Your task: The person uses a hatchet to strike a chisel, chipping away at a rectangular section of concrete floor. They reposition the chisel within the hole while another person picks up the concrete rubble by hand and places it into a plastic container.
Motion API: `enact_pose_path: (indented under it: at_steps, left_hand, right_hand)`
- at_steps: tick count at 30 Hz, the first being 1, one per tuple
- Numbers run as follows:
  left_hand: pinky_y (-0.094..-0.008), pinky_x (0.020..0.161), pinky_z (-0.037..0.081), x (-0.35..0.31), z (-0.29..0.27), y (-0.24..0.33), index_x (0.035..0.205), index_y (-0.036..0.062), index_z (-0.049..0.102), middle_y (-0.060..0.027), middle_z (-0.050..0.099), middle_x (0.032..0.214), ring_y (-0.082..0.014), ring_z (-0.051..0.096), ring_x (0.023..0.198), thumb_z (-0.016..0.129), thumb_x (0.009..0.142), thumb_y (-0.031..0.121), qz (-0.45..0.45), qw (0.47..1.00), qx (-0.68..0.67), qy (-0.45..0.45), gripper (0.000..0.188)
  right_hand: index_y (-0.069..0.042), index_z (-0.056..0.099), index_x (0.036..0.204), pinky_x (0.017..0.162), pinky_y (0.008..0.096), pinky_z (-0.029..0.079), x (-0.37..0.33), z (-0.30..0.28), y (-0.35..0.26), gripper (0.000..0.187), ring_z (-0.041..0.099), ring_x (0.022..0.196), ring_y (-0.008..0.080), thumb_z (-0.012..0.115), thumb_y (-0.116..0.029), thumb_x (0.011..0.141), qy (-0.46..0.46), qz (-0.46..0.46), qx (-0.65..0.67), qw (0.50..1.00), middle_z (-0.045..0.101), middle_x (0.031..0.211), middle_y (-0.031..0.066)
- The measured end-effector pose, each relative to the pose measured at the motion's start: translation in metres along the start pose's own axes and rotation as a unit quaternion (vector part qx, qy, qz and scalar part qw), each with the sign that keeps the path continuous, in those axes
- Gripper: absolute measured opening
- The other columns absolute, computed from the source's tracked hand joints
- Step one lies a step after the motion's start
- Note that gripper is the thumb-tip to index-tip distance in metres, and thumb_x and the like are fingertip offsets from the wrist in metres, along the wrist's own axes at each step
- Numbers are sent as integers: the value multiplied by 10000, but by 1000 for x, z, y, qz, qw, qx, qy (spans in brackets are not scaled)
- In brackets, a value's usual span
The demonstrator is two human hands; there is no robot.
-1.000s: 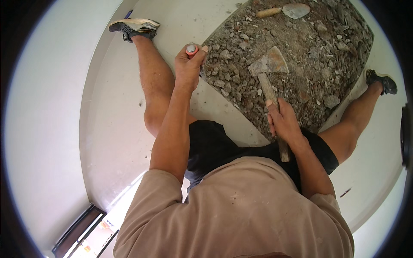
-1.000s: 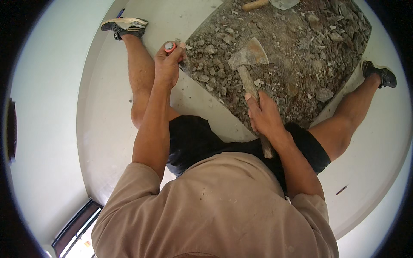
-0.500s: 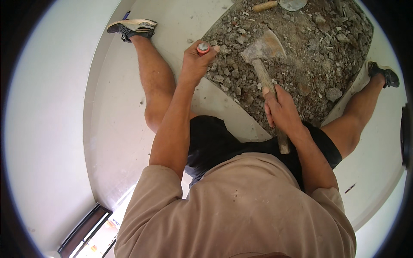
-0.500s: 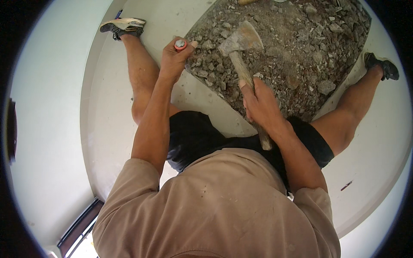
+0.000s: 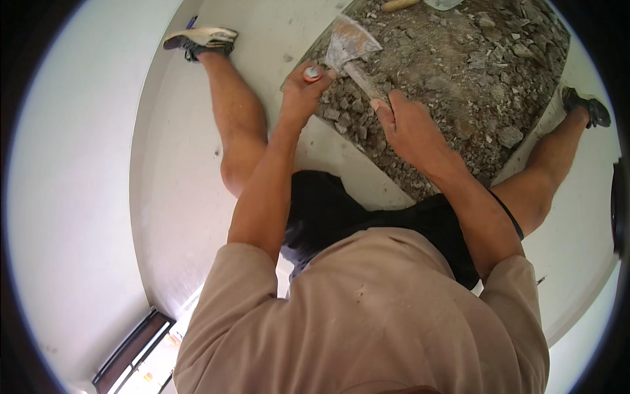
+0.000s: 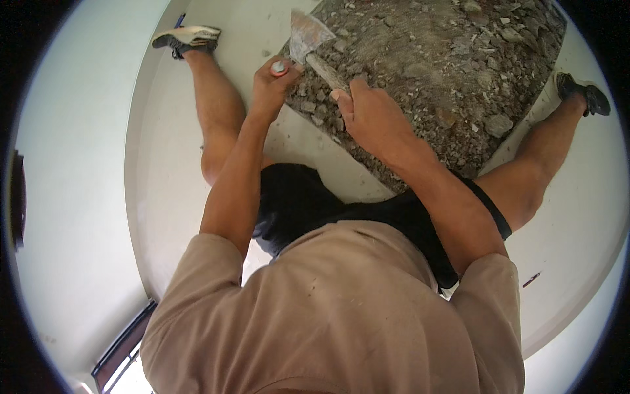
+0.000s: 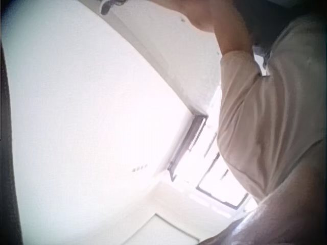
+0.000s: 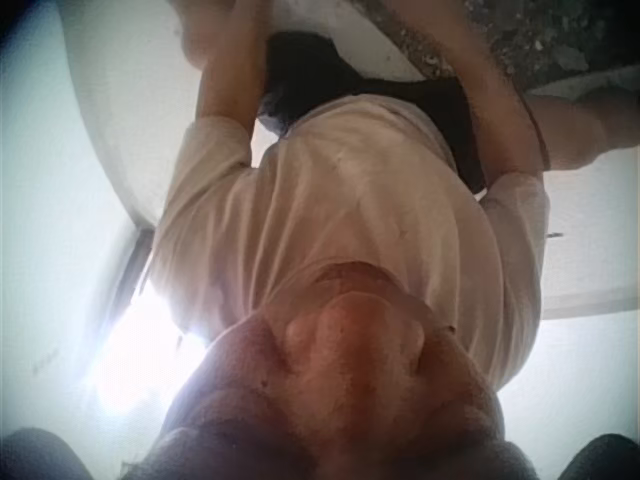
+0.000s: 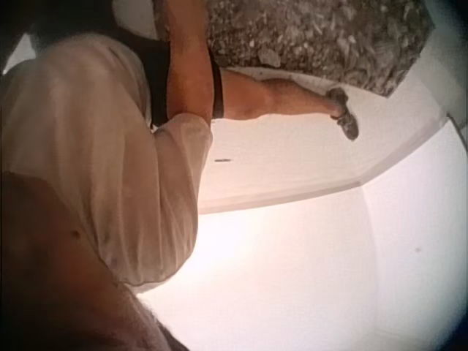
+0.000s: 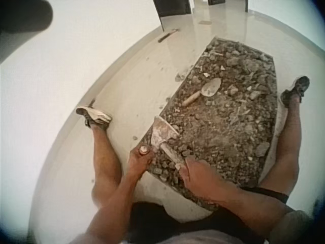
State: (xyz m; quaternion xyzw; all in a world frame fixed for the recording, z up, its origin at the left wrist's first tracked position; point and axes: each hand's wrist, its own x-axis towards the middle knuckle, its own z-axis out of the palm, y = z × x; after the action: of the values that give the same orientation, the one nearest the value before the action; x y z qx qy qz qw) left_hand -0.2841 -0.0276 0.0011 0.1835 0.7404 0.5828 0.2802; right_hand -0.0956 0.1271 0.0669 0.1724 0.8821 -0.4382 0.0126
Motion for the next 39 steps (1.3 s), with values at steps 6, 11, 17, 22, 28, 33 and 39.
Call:
enact_pose_path:
  at_steps: [6,11,17,22,28,33,39]
  left_hand:
    - [-232,601,400,4,-9,13,822,89,625,37,583,742,-60,497,662,786,889,120,21,996,-59,55,177]
    - [-228,576,387,5,-7,12,820,69,609,46,562,718,-47,467,639,792,882,123,2,998,-26,50,200]
    - [-233,544,372,5,-4,10,794,57,588,55,529,678,-38,433,611,776,879,111,23,998,-12,49,213]
    - [-235,618,417,2,0,23,859,42,639,29,583,748,-56,504,670,748,890,96,-12,999,18,32,125]
    - [-234,648,440,4,7,16,885,43,654,1,632,795,-74,551,706,744,886,108,-38,985,159,50,111]
    - [-252,587,467,-3,1,0,887,45,635,-19,657,751,-80,592,668,779,885,106,-28,998,-18,54,157]
    - [-238,534,410,-9,17,19,869,78,629,10,611,691,-66,549,604,793,898,150,-2,998,-56,20,182]
  right_hand:
    - [51,499,918,529,504,418,-9,-21,-8,377,559,533,419,525,-297,1062,106,15,45,993,557,616,235]
    - [41,503,892,523,481,410,-13,-14,-1,393,525,503,358,540,-313,1059,63,64,84,992,535,605,215]
    - [32,496,865,546,491,411,-17,-4,-1,378,520,521,364,530,-292,1057,72,28,85,993,536,620,217]
    - [40,500,860,567,499,423,-3,-8,-19,392,548,557,398,527,-301,1052,80,11,160,984,555,647,235]
    - [47,521,871,599,537,440,21,0,-7,395,597,643,472,541,-310,1040,29,-40,29,998,588,689,287]
    - [53,532,892,605,535,439,-2,-8,-20,384,594,640,467,544,-301,1042,40,7,63,997,586,687,286]
    - [52,517,878,594,494,426,-24,-11,-6,384,552,597,412,555,-292,1045,52,59,102,992,562,667,262]
